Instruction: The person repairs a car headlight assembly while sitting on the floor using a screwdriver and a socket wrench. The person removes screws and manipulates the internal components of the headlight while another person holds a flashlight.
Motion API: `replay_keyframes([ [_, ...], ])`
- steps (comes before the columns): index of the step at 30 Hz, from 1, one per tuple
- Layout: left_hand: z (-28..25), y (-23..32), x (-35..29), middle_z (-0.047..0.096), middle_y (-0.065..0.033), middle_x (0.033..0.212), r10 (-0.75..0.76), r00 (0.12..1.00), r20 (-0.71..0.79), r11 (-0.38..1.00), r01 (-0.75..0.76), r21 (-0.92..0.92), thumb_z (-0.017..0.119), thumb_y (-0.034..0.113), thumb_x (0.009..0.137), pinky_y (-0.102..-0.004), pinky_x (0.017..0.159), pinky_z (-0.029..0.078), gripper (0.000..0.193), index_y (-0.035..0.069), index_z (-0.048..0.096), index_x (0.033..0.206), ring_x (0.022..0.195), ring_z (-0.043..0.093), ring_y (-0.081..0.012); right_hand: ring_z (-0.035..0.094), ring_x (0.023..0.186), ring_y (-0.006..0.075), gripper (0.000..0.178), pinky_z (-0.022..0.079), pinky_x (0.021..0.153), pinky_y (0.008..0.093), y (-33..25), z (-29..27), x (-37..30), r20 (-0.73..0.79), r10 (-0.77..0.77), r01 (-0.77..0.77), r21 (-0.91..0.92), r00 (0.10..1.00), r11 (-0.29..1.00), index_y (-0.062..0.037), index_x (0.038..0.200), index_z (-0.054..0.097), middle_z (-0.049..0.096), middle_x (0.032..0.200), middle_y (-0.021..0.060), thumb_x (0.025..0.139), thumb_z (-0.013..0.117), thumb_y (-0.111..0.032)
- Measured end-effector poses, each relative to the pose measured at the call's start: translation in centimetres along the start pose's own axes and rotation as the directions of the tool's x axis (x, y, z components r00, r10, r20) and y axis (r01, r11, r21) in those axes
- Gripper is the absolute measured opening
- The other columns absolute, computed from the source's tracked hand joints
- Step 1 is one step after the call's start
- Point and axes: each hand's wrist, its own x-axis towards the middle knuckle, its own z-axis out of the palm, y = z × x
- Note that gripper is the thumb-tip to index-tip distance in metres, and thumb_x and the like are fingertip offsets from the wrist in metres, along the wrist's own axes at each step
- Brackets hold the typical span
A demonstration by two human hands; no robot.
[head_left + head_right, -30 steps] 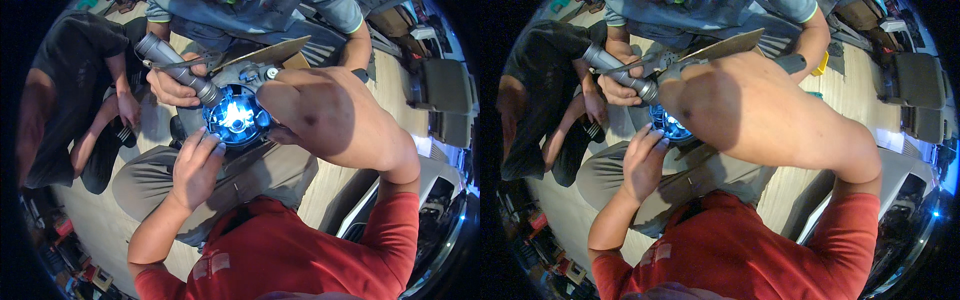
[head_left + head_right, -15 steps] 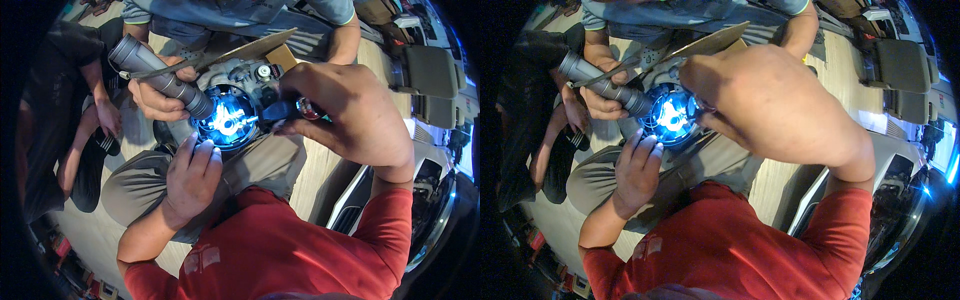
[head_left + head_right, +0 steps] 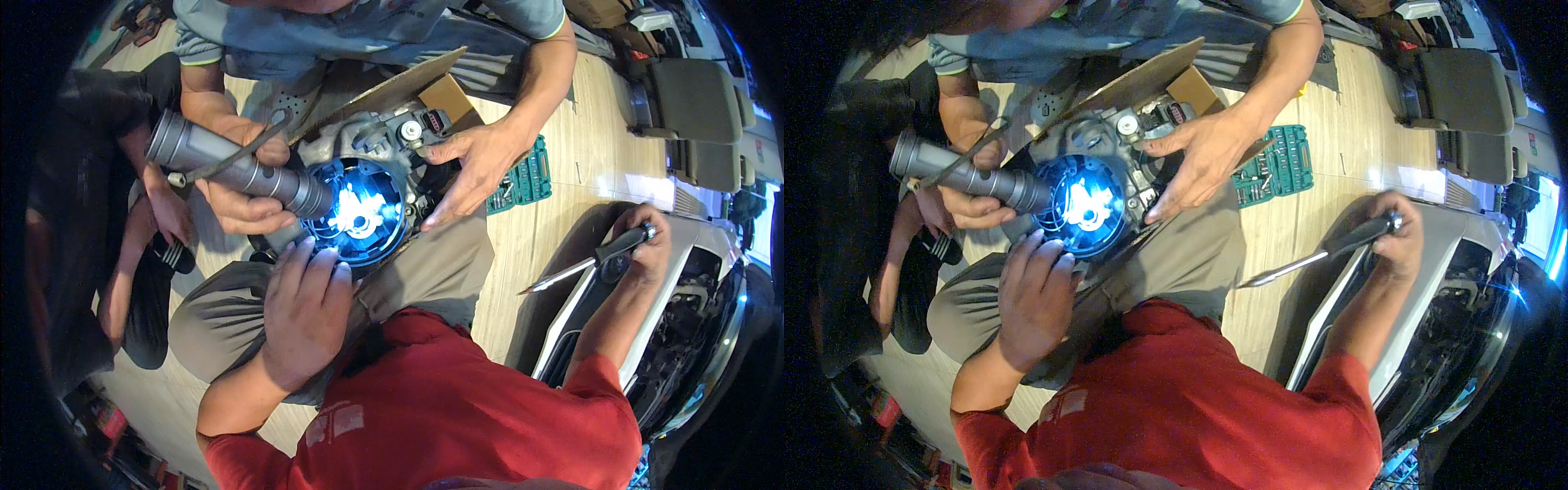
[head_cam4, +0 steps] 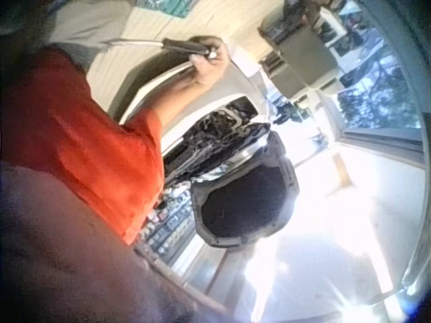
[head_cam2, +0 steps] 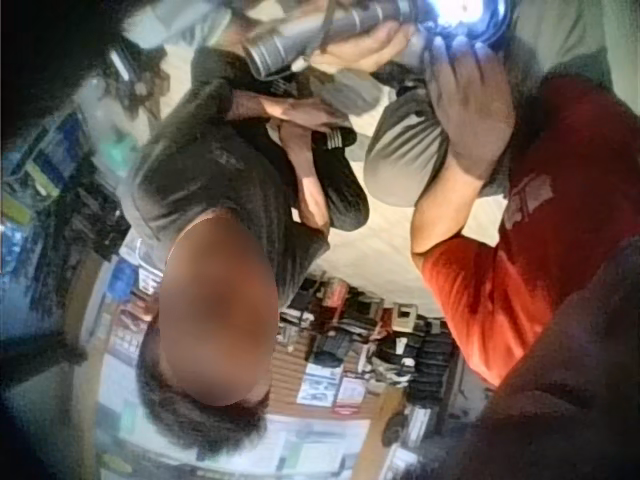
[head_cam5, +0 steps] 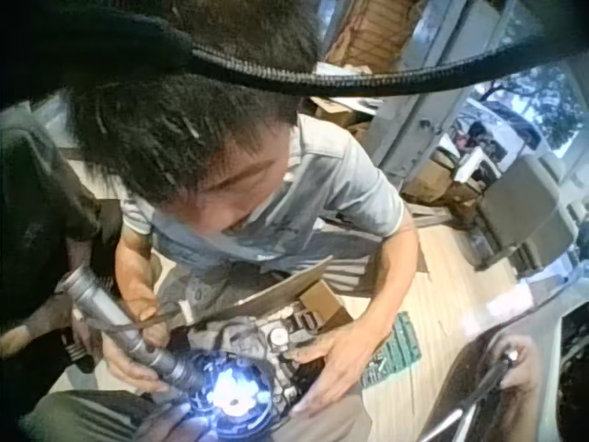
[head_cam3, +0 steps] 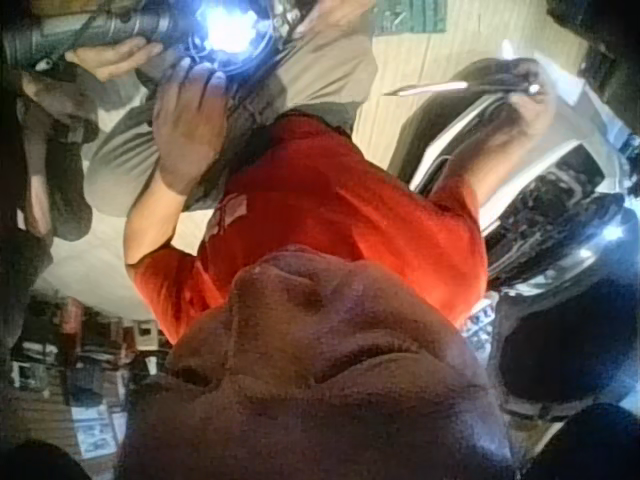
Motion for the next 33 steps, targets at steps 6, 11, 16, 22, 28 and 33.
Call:
replay_keyframes([
  [6,-0.1,-0.6,1.3,0.059,-0.0168,0.113,-0.028,1.000,0.004,1.000,0.028,0.005,0.074,0.016,0.075,-0.0548,0.102,0.043,0.040,0.000,0.063,0.110,0.110,0.057,-0.0387,0.047,0.054,0.0095,0.044,0.035,0.042,0.0214,21.7,-6.1,-13.5,-0.256,0.465,-0.263,0.560,0.847,0.786,-0.0018,0.107,0.056,0.060,0.084,0.0065,0.089,0.073,-0.039],
  [11,0.3,-0.9,1.5,0.059,-0.0137,0.116,-0.061,0.995,0.074,0.998,0.059,0.033,0.077,0.017,0.071,-0.0576,0.105,0.038,0.043,0.001,0.066,0.109,0.116,0.053,-0.0372,0.043,0.052,0.0097,0.036,0.033,0.042,0.0234,39.0,-1.5,-25.9,-0.138,0.779,-0.303,0.868,0.612,0.393,-0.0080,0.101,0.060,0.054,0.073,0.0004,0.097,0.060,-0.044],
  [16,0.8,-0.5,1.5,0.058,-0.0134,0.116,-0.070,0.993,0.091,0.997,0.066,0.045,0.077,0.016,0.072,-0.0614,0.109,0.033,0.042,0.001,0.066,0.110,0.121,0.051,-0.0383,0.042,0.050,0.0103,0.036,0.033,0.043,0.0232,45.9,9.3,-27.4,-0.012,0.933,-0.233,0.967,0.360,0.102,-0.0095,0.095,0.059,0.054,0.071,-0.0004,0.096,0.060,-0.046],
  [22,1.0,0.0,0.9,0.062,-0.0155,0.115,-0.108,0.992,0.073,0.994,0.106,0.023,0.075,0.007,0.071,-0.0635,0.111,0.030,0.039,-0.001,0.067,0.108,0.124,0.051,-0.0419,0.044,0.054,0.0111,0.032,0.039,0.051,0.0252,49.1,13.9,-23.3,0.041,0.938,-0.267,0.962,0.344,0.056,-0.0127,0.108,0.063,0.054,0.071,-0.0015,0.103,0.050,-0.041],
  [28,1.3,-0.4,0.7,0.061,-0.0155,0.115,-0.090,0.994,0.060,0.996,0.089,0.019,0.075,0.008,0.070,-0.0641,0.111,0.029,0.041,0.001,0.066,0.109,0.124,0.051,-0.0421,0.064,0.086,0.0264,0.032,0.053,0.080,0.0392,49.8,16.1,-20.6,-0.087,0.952,-0.422,0.882,0.294,0.211,-0.0023,0.120,0.063,0.069,0.097,0.0092,0.097,0.060,-0.025],
  [33,1.4,-0.6,0.7,0.061,-0.0156,0.115,-0.089,0.993,0.074,0.996,0.090,-0.006,0.076,0.009,0.068,-0.0652,0.110,0.030,0.043,0.001,0.065,0.109,0.124,0.050,-0.0418,0.064,0.091,0.0270,0.034,0.052,0.082,0.0390,49.0,17.1,-18.1,-0.145,0.926,-0.578,0.744,0.350,0.335,0.0004,0.120,0.063,0.069,0.102,0.0117,0.095,0.063,-0.022],
])
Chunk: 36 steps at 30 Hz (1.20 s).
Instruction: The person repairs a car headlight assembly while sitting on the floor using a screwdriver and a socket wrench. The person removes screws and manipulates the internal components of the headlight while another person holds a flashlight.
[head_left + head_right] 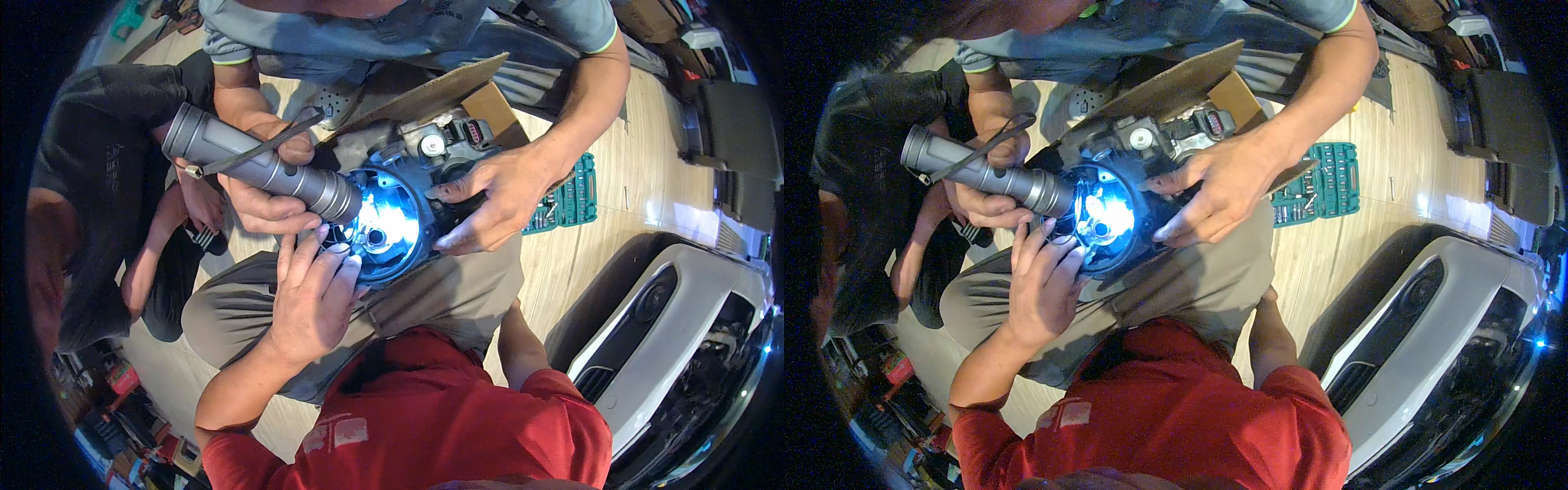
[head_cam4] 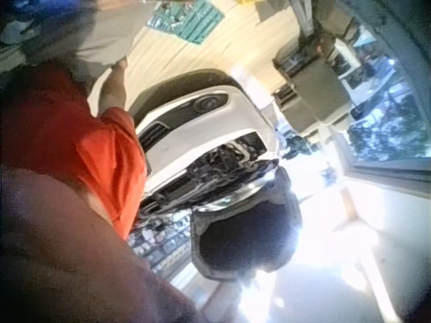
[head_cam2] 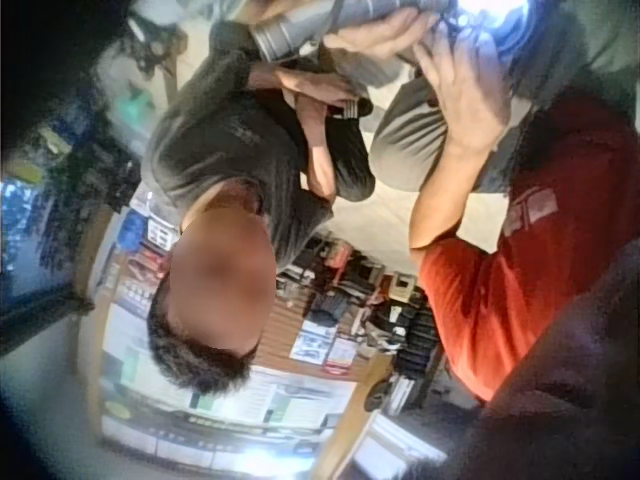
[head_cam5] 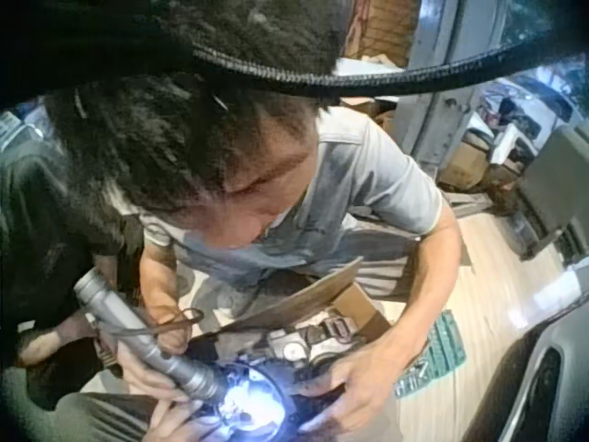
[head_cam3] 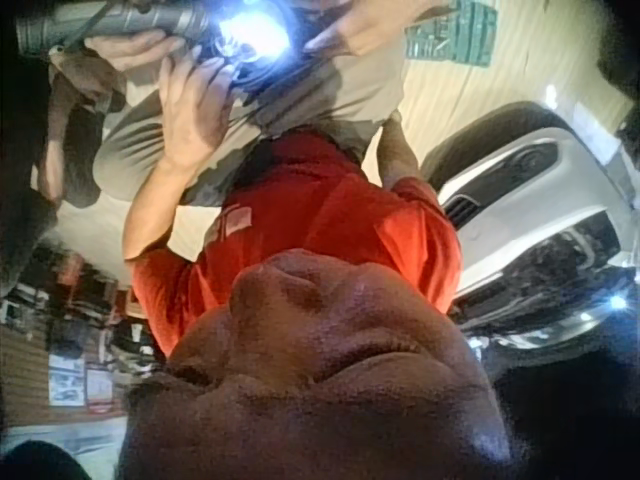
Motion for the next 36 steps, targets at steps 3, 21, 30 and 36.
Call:
replay_keyframes([
  [3,-0.5,-0.1,0.3,0.061,-0.0157,0.114,0.031,0.999,0.029,0.999,-0.031,0.015,0.075,0.011,0.070,-0.0660,0.109,0.030,0.042,0.001,0.064,0.109,0.124,0.050,-0.0415,0.063,0.095,0.0273,0.036,0.052,0.083,0.0389,-1.0,0.7,0.6,-0.010,-0.025,0.024,-0.111,1.000,0.994,0.0021,0.121,0.062,0.068,0.106,0.0133,0.094,0.065,-0.021],
  [21,-1.1,-0.8,0.6,0.058,-0.0169,0.111,0.079,0.995,0.064,0.996,-0.077,-0.038,0.069,0.015,0.081,-0.0662,0.108,0.030,0.035,-0.001,0.061,0.111,0.121,0.051,-0.0415,0.044,0.052,0.0112,0.037,0.037,0.048,0.0272,-16.9,1.0,-2.4,-0.170,-0.642,0.411,-0.641,0.747,0.648,0.0043,0.114,0.064,0.055,0.070,0.0009,0.091,0.070,-0.023],
  [30,-1.0,-0.2,0.9,0.059,-0.0129,0.110,0.036,0.996,0.080,0.999,-0.037,0.005,0.074,0.019,0.076,-0.0611,0.111,0.028,0.040,0.001,0.063,0.110,0.118,0.052,-0.0365,0.066,0.086,0.0251,0.036,0.053,0.077,0.0357,-12.1,5.8,-1.3,-0.061,-0.459,0.342,-0.582,0.886,0.738,0.0096,0.114,0.065,0.071,0.098,0.0169,0.090,0.069,-0.018],
  [36,-1.3,0.4,1.4,0.062,-0.0116,0.111,0.013,0.994,0.107,0.998,-0.020,0.063,0.077,0.026,0.074,-0.0589,0.109,0.031,0.048,0.002,0.064,0.114,0.117,0.054,-0.0343,0.070,0.096,0.0324,0.042,0.053,0.086,0.0371,-11.5,6.0,-1.2,-0.059,-0.480,0.283,-0.742,0.875,0.608,0.0089,0.110,0.068,0.072,0.104,0.0250,0.087,0.073,-0.026],
])
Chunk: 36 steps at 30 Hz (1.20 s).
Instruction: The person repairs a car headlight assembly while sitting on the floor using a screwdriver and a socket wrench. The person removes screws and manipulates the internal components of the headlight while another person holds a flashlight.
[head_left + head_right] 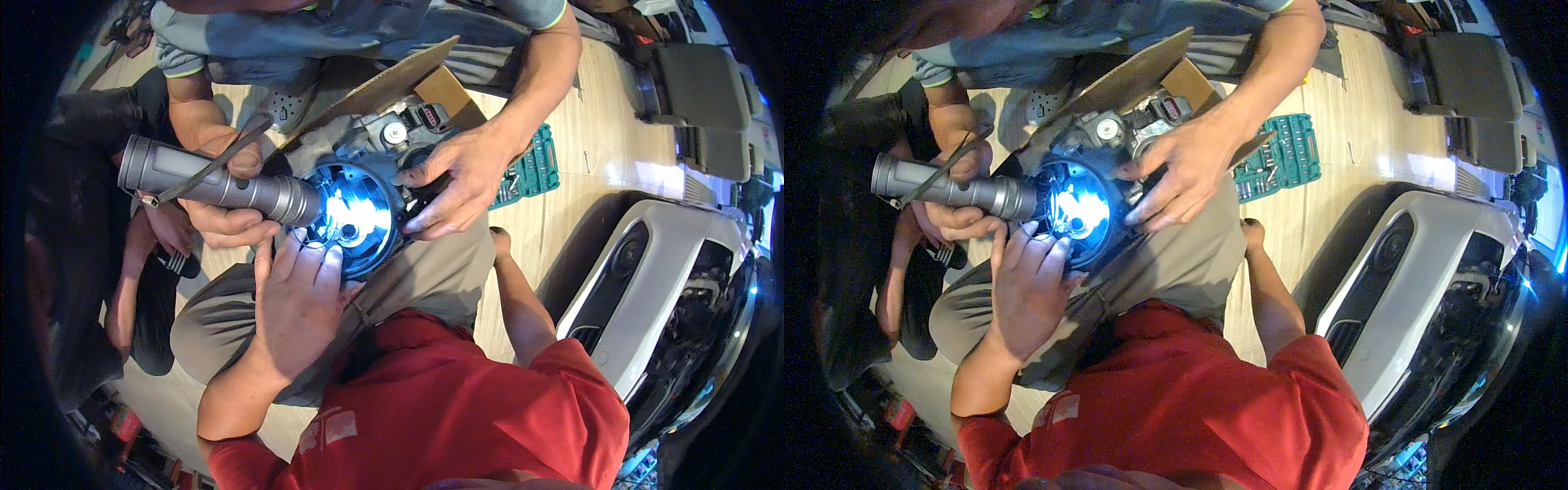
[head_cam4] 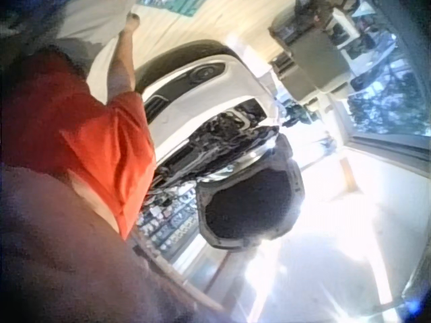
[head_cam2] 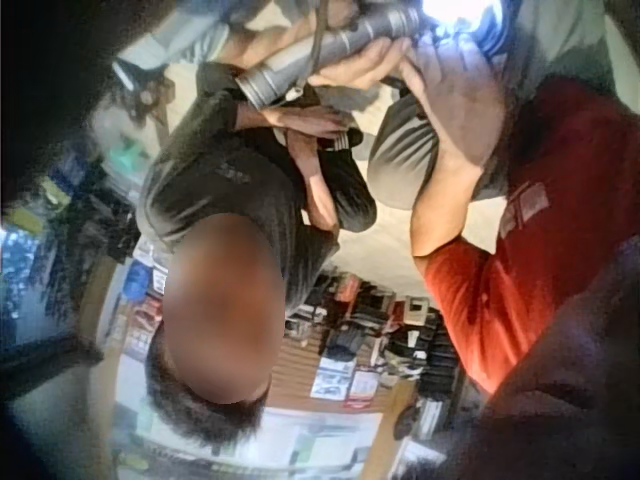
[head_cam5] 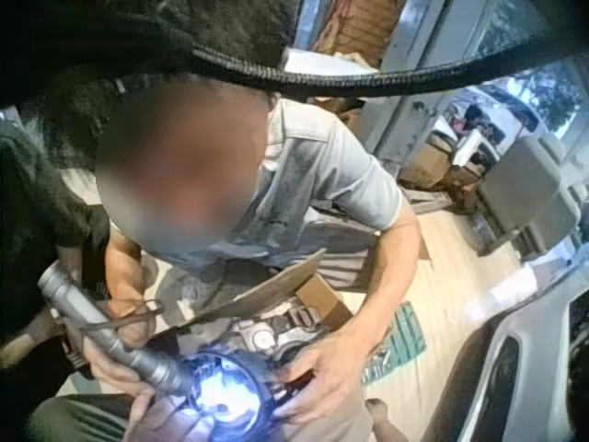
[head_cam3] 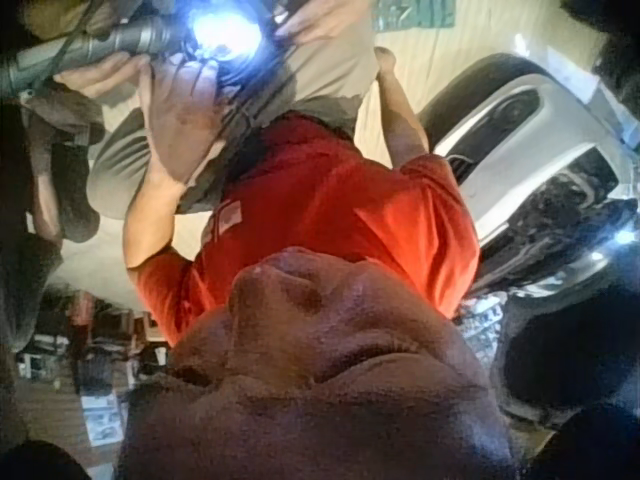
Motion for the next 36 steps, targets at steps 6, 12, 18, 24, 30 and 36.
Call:
replay_keyframes([
  [6,-1.1,0.6,1.1,0.063,-0.0124,0.119,-0.033,0.998,0.047,0.998,0.031,0.047,0.079,0.027,0.072,-0.0560,0.110,0.032,0.056,0.001,0.064,0.119,0.120,0.053,-0.0324,0.070,0.096,0.0336,0.049,0.053,0.085,0.0374,3.3,0.3,1.7,0.027,-0.016,0.021,-0.194,1.000,0.981,0.0068,0.104,0.071,0.071,0.100,0.0262,0.088,0.069,-0.039],
  [12,-1.4,0.3,0.9,0.063,-0.0135,0.121,-0.036,0.990,0.136,0.998,0.028,0.061,0.082,0.024,0.067,-0.0571,0.110,0.032,0.061,0.000,0.064,0.120,0.122,0.052,-0.0334,0.071,0.090,0.0328,0.059,0.055,0.078,0.0378,4.7,0.2,0.8,0.111,0.015,0.009,-0.210,0.994,0.978,0.0072,0.101,0.072,0.073,0.095,0.0249,0.086,0.069,-0.050],
  [18,0.0,0.3,-0.3,0.061,-0.0142,0.121,0.033,0.996,0.083,0.992,-0.043,0.122,0.080,0.024,0.069,-0.0663,0.109,0.030,0.059,0.001,0.063,0.120,0.125,0.051,-0.0355,0.072,0.090,0.0308,0.053,0.054,0.079,0.0372,5.5,-0.5,0.5,0.117,0.029,-0.012,-0.139,0.993,0.990,0.0081,0.103,0.071,0.073,0.098,0.0239,0.086,0.069,-0.043],
  [24,0.8,0.3,-0.1,0.061,-0.0133,0.124,0.021,0.998,0.061,0.995,-0.027,0.094,0.079,0.022,0.071,-0.0639,0.111,0.028,0.058,0.002,0.061,0.123,0.126,0.050,-0.0351,0.071,0.093,0.0351,0.045,0.054,0.085,0.0386,6.6,-1.4,2.9,0.043,0.000,0.011,-0.237,0.999,0.971,0.0047,0.103,0.072,0.073,0.099,0.0238,0.085,0.070,-0.036],
  [30,0.7,1.0,0.5,0.059,-0.0124,0.128,-0.055,0.996,0.063,0.992,0.047,0.114,0.080,0.020,0.071,-0.0601,0.112,0.029,0.059,0.004,0.061,0.125,0.126,0.049,-0.0340,0.069,0.098,0.0363,0.042,0.052,0.087,0.0399,2.4,-2.3,4.7,-0.080,-0.113,0.069,-0.423,0.990,0.904,0.0042,0.106,0.072,0.072,0.102,0.0250,0.085,0.070,-0.033],
  [36,0.6,1.1,0.7,0.060,-0.0130,0.123,-0.068,0.996,0.058,0.992,0.061,0.110,0.081,0.020,0.069,-0.0566,0.109,0.030,0.056,0.003,0.065,0.119,0.122,0.051,-0.0346,0.068,0.101,0.0349,0.045,0.052,0.089,0.0389,0.4,-3.0,5.6,-0.104,-0.130,0.084,-0.366,0.986,0.927,0.0048,0.112,0.069,0.071,0.108,0.0239,0.087,0.071,-0.032],
])
